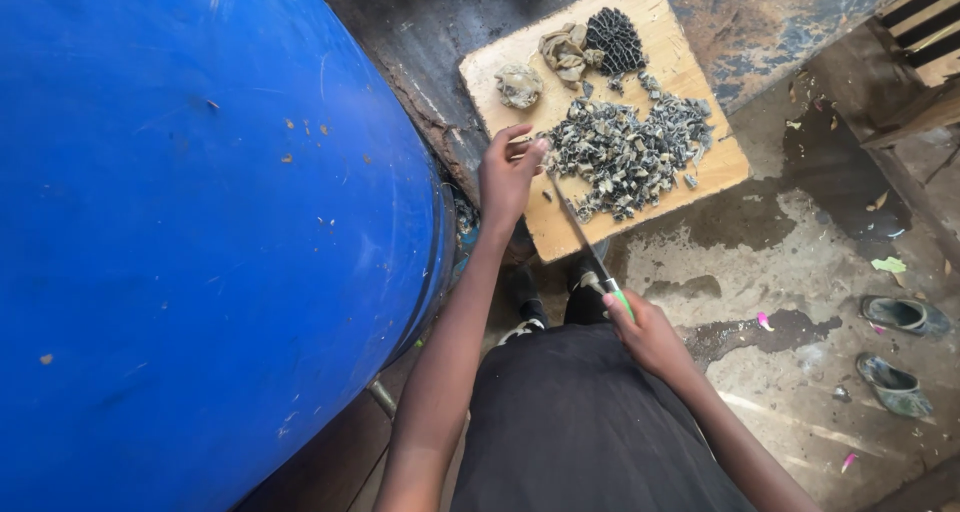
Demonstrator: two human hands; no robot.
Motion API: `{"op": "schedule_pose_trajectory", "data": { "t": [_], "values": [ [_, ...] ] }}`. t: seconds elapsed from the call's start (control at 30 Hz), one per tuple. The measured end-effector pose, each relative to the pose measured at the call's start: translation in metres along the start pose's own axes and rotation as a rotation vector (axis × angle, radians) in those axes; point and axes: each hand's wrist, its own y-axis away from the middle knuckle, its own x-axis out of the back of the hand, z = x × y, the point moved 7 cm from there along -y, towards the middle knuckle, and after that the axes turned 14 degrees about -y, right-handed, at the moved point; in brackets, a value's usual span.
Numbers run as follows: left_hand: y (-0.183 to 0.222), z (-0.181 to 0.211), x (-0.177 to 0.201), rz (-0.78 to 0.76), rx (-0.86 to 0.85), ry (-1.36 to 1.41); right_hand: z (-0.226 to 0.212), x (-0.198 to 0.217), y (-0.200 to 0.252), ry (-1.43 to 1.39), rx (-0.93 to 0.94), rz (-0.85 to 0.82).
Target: Chopping pieces of tripe on a wooden cutting board using a knife
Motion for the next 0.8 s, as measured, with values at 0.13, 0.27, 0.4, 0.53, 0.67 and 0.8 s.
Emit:
{"op": "schedule_pose_trajectory", "data": {
  "t": [0.13,0.27,0.4,0.53,0.67,0.8],
  "values": [
    [0.024,-0.003,0.018,0.054,0.103,0.108,-0.041,-0.012,-0.004,0.161,-0.02,-0.054],
    [0.035,-0.037,0.018,0.001,0.17,-0.059,-0.055,-0.002,-0.016,0.168,-0.039,-0.011],
    [0.046,-0.042,-0.005,-0.139,0.089,-0.469,-0.053,0.027,-0.028,0.284,-0.052,0.095],
    [0.01,-0.103,-0.035,-0.184,-0.067,-0.704,-0.045,0.027,-0.03,0.298,-0.086,0.116],
    [0.017,-0.072,-0.026,0.06,-0.357,-0.934,-0.048,0.02,-0.023,0.255,-0.065,0.087],
    [0.054,-0.038,-0.046,-0.107,-0.504,-0.99,-0.035,0.021,-0.02,0.195,-0.063,0.108]
  ]
}}
